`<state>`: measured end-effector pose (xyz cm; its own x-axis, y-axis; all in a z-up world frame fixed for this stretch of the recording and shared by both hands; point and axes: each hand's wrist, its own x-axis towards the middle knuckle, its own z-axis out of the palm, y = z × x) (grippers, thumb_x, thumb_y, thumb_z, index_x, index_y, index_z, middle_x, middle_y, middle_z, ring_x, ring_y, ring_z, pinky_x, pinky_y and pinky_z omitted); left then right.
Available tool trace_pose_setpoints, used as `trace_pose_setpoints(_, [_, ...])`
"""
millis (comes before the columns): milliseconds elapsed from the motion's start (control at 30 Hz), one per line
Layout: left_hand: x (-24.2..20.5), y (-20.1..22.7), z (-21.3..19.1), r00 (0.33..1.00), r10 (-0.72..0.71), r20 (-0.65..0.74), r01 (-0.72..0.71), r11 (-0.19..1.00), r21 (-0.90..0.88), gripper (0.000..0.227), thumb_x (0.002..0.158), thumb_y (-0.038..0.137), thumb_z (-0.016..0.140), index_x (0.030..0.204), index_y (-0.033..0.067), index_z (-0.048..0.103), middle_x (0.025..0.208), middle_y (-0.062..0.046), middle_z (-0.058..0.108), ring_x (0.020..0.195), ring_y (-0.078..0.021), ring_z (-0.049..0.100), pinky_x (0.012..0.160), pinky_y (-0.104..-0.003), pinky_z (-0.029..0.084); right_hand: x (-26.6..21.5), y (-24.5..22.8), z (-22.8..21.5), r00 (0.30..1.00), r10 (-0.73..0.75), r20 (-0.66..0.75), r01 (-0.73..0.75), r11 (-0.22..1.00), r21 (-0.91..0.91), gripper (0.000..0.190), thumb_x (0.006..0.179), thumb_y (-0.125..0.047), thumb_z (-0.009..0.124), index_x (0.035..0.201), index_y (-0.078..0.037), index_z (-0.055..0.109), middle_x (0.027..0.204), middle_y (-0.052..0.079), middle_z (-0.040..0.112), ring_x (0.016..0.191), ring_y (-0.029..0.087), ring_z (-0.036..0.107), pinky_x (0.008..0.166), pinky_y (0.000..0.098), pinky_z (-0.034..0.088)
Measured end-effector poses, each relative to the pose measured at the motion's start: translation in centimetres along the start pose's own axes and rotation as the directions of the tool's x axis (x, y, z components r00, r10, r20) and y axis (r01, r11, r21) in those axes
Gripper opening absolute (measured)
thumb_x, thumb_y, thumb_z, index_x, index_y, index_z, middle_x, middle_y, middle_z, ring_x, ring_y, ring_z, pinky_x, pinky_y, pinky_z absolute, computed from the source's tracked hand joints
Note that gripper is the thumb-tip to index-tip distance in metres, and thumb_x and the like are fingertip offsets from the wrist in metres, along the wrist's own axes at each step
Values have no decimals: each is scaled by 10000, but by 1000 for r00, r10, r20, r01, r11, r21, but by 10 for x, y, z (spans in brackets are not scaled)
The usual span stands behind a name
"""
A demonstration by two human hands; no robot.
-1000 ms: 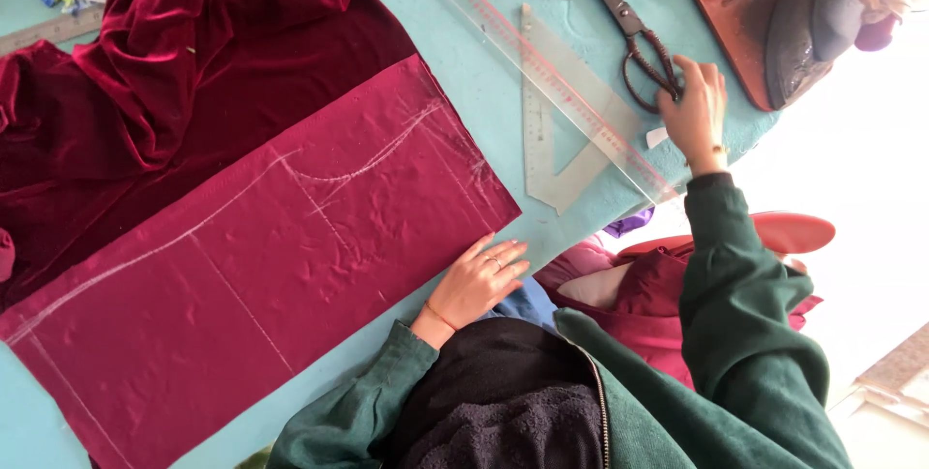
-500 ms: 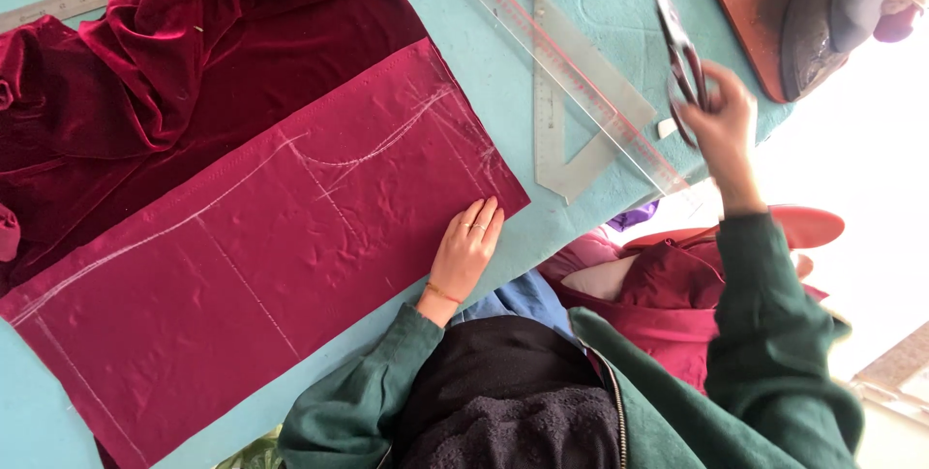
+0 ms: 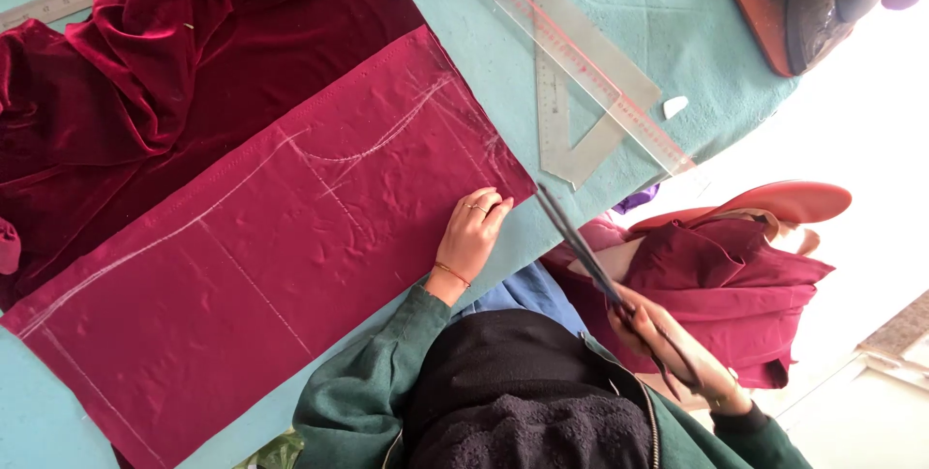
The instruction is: The person marks a piece of maroon fabric using a paper pattern, a ruler, and chalk. They then use shears to cut the fabric along the marked lines, separating the main piece from the excess material.
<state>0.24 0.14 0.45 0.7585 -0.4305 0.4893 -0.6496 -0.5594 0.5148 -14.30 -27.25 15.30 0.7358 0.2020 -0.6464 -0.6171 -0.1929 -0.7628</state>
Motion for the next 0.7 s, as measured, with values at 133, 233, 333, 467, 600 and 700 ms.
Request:
trace_pose_setpoints(133, [1,-1,-1,1000,-2,7,2,1000,-24,218,978,-33,648,1179,29,706,1131,-105,623,1140,-289,616,981,-429,532,-12,-27,17,990,130,-54,-133,990,-48,666,954,-390,453,1541,-81,403,1621,20,467,1491,93,397,1243,277,261])
trace_pose_setpoints(233, [4,2,-4,1000,-1,6,1,999,-37,197,974,-53,649,1151,14,707,1112,-114,608,1125,-296,619,987,-428,540,1,-30,24,997,-39,59,52,973,-226,677,991,-451,361,1551,-70,383,1535,36,549,1386,114,495,1171,260,309])
trace_pose_setpoints(333, [1,-3,5,1000,-6,-11,6,999,-37,157,976,-28,673,1119,22,714,1100,-104,607,1110,-293,628,962,-424,547,16,-18,25,1000,9,-1,-9,983,-185,723,954,-487,414,1566,-103,387,1456,-15,584,1227,87,569,1118,252,389])
trace_pose_setpoints(467, [-10,-12,23,999,31,-41,-28,996,79,185,981,85,663,1159,106,711,1071,-69,600,1161,-263,641,971,-377,555,46,18,17,995,-77,-57,61,970,-236,702,938,-461,542,1557,-139,466,822,104,651,646,159,544,536,323,472])
trace_pose_setpoints(600, [-12,-13,24,999,27,-42,-25,998,62,200,976,79,658,1167,114,707,1078,-68,594,1163,-261,640,983,-375,555,62,42,16,994,-5,-112,-29,953,-301,772,907,-524,573,1588,-184,440,989,237,698,851,286,633,723,474,542])
trace_pose_setpoints(700, [-11,-12,22,999,28,-42,-25,998,59,201,968,75,662,1160,114,706,1072,-66,592,1157,-259,644,979,-373,559,59,19,25,991,28,-135,-69,946,-315,744,912,-524,556,1582,-219,452,1066,263,712,944,324,667,787,517,552])
